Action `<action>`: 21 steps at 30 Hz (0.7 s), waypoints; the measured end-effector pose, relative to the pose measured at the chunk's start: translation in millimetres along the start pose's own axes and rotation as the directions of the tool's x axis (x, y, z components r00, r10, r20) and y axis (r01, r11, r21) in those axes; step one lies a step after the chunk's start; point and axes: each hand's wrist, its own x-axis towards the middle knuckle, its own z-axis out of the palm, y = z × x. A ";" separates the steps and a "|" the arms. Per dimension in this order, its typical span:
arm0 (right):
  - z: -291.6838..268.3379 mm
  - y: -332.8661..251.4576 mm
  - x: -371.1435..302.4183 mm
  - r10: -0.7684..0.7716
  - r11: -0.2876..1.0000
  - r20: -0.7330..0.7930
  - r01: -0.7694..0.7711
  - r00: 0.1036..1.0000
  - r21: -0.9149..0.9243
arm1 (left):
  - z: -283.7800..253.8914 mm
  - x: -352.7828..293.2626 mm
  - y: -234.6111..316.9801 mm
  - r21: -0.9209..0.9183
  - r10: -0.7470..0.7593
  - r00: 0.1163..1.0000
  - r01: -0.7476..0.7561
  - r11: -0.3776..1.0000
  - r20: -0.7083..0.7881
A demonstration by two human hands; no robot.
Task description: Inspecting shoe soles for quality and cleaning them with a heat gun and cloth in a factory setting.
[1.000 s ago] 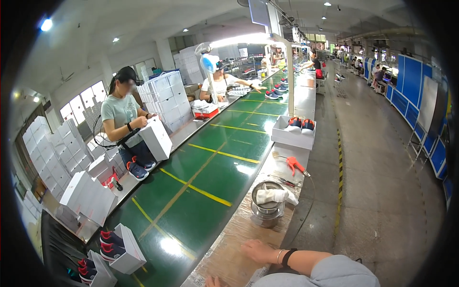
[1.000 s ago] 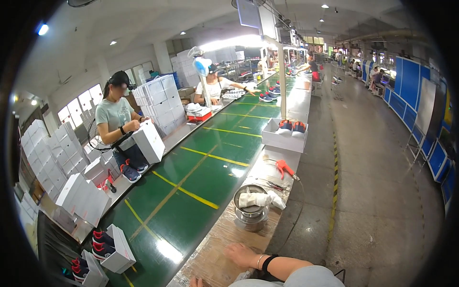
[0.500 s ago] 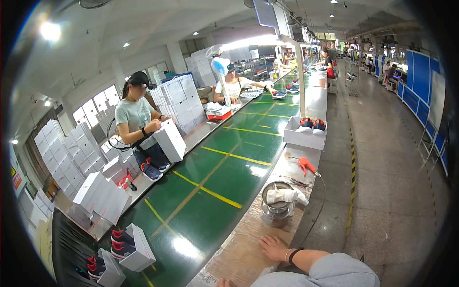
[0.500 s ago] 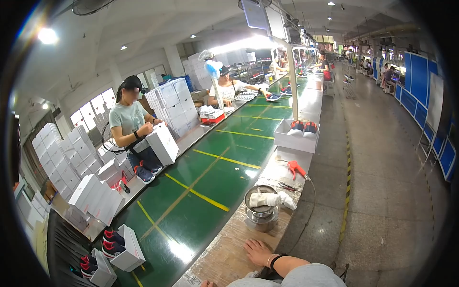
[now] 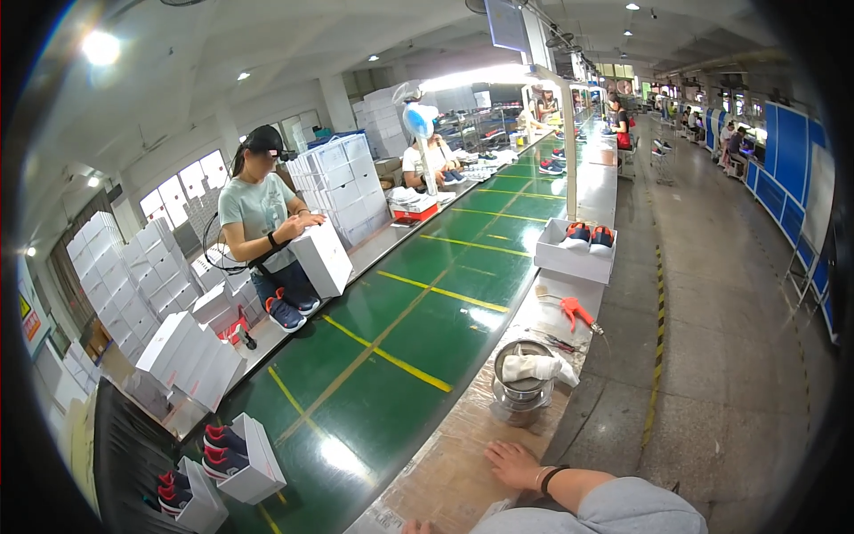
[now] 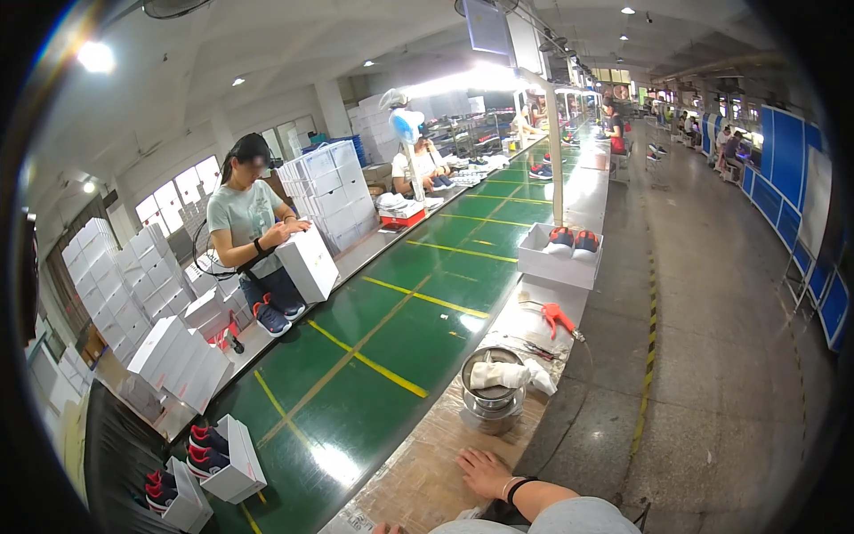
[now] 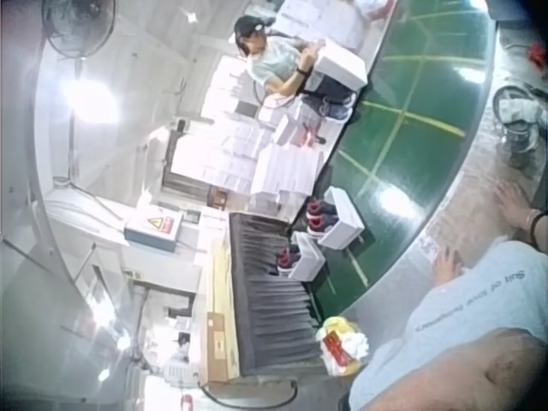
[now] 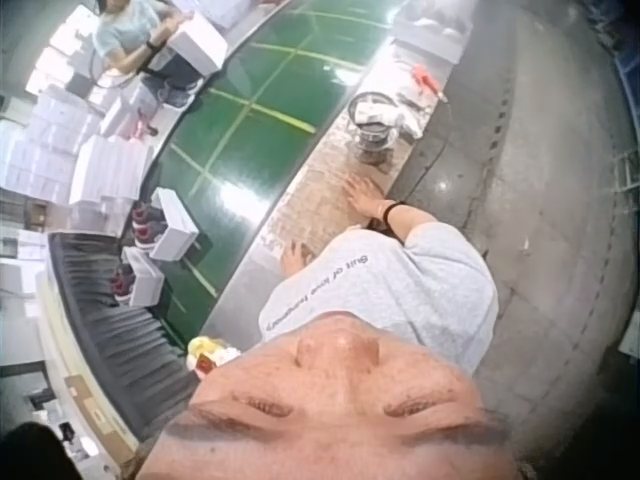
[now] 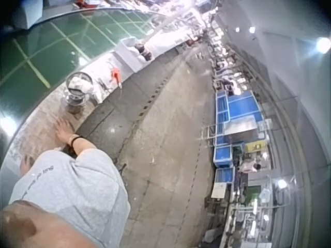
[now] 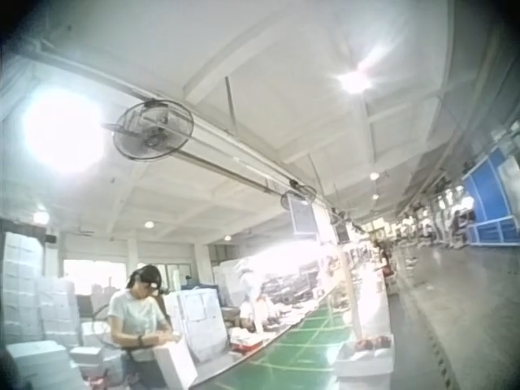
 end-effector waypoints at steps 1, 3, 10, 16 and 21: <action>-0.6 0.1 -0.8 0.006 1.000 -0.010 -0.006 1.000 -0.020 | -5.1 1.5 3.8 -0.074 -0.053 0.998 0.056 0.996 0.038; 0.6 -0.3 -0.6 0.003 1.000 -0.026 -0.004 1.000 -0.021 | 5.4 2.4 -10.7 -0.180 -0.064 0.996 0.075 0.981 0.066; 2.2 -3.0 0.9 0.027 0.997 0.011 -0.026 1.000 -0.066 | 42.5 3.6 -43.0 -0.410 -0.013 0.999 0.028 0.911 0.038; 15.0 -7.6 2.4 0.058 0.994 -0.080 -0.065 0.995 -0.092 | 0.2 3.5 -46.4 -0.051 -0.202 0.959 0.196 0.979 -0.200; 22.4 -12.4 -5.8 0.088 0.989 -0.138 -0.102 0.987 -0.102 | -14.9 0.2 -82.5 0.391 -0.394 0.849 0.515 0.763 -0.351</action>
